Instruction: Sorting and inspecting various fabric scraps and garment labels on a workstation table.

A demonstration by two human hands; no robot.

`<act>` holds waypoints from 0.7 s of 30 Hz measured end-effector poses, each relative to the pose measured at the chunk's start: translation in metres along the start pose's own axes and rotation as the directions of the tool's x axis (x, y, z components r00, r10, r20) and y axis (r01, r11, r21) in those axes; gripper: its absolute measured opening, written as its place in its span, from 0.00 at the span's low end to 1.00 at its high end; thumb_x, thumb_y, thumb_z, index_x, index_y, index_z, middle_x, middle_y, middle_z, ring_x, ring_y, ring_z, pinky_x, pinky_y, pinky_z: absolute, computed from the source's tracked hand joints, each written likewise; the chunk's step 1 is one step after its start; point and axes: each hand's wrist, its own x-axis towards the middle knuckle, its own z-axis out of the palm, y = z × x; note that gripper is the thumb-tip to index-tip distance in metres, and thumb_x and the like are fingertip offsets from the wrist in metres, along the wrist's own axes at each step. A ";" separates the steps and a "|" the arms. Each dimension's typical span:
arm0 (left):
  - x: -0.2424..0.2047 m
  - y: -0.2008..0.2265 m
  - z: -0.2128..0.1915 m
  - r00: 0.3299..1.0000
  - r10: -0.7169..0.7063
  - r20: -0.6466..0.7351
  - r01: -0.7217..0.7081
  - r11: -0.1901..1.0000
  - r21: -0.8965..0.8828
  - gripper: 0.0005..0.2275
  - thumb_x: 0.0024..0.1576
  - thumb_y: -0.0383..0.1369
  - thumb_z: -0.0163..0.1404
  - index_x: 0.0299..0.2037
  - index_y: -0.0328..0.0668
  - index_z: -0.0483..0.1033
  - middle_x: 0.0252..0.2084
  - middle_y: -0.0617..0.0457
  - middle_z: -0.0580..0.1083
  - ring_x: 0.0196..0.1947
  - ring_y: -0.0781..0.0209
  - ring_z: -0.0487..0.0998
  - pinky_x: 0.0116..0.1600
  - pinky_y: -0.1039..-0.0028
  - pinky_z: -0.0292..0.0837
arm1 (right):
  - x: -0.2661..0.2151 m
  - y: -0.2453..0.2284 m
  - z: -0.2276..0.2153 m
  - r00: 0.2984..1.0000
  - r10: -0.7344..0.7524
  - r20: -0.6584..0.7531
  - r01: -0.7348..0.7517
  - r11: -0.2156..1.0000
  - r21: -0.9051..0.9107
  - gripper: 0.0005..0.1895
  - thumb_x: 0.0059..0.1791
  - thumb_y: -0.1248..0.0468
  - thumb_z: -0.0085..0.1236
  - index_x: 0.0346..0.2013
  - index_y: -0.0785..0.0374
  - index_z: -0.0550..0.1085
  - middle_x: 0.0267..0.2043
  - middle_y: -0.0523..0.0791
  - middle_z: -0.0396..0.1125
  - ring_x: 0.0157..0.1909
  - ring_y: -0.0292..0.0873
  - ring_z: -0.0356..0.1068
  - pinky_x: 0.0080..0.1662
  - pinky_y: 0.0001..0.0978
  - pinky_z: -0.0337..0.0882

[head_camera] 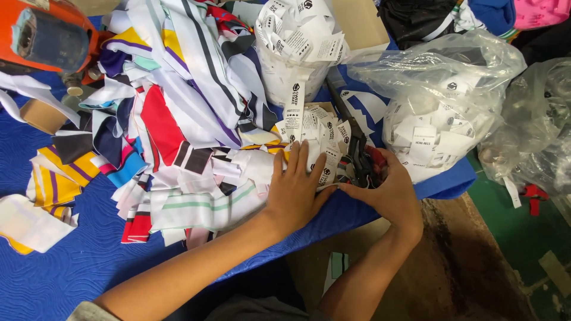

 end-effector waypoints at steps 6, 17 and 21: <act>-0.001 -0.003 -0.005 0.999 0.011 0.039 -0.009 0.999 -0.048 0.32 0.60 0.54 0.45 0.70 0.45 0.59 0.69 0.26 0.56 0.73 0.35 0.50 0.69 0.41 0.37 | 0.002 -0.002 -0.001 1.000 0.007 0.015 -0.006 1.000 -0.030 0.53 0.27 0.56 0.81 0.63 0.70 0.67 0.52 0.61 0.70 0.59 0.61 0.70 0.58 0.51 0.70; -0.002 -0.004 -0.016 0.997 0.005 0.079 0.005 0.993 -0.119 0.32 0.60 0.52 0.47 0.71 0.44 0.56 0.72 0.24 0.49 0.74 0.31 0.46 0.68 0.39 0.35 | -0.016 -0.022 -0.003 0.991 -0.122 -0.053 0.106 0.965 -0.240 0.53 0.33 0.57 0.76 0.67 0.74 0.63 0.64 0.65 0.61 0.64 0.67 0.63 0.61 0.54 0.67; -0.002 -0.006 -0.013 0.997 0.011 0.081 -0.002 0.994 -0.108 0.33 0.60 0.52 0.47 0.71 0.44 0.55 0.72 0.25 0.50 0.74 0.32 0.47 0.67 0.40 0.36 | -0.023 -0.031 -0.004 0.984 -0.163 -0.073 0.141 0.960 -0.243 0.44 0.35 0.61 0.73 0.63 0.72 0.68 0.66 0.65 0.59 0.64 0.69 0.62 0.62 0.55 0.66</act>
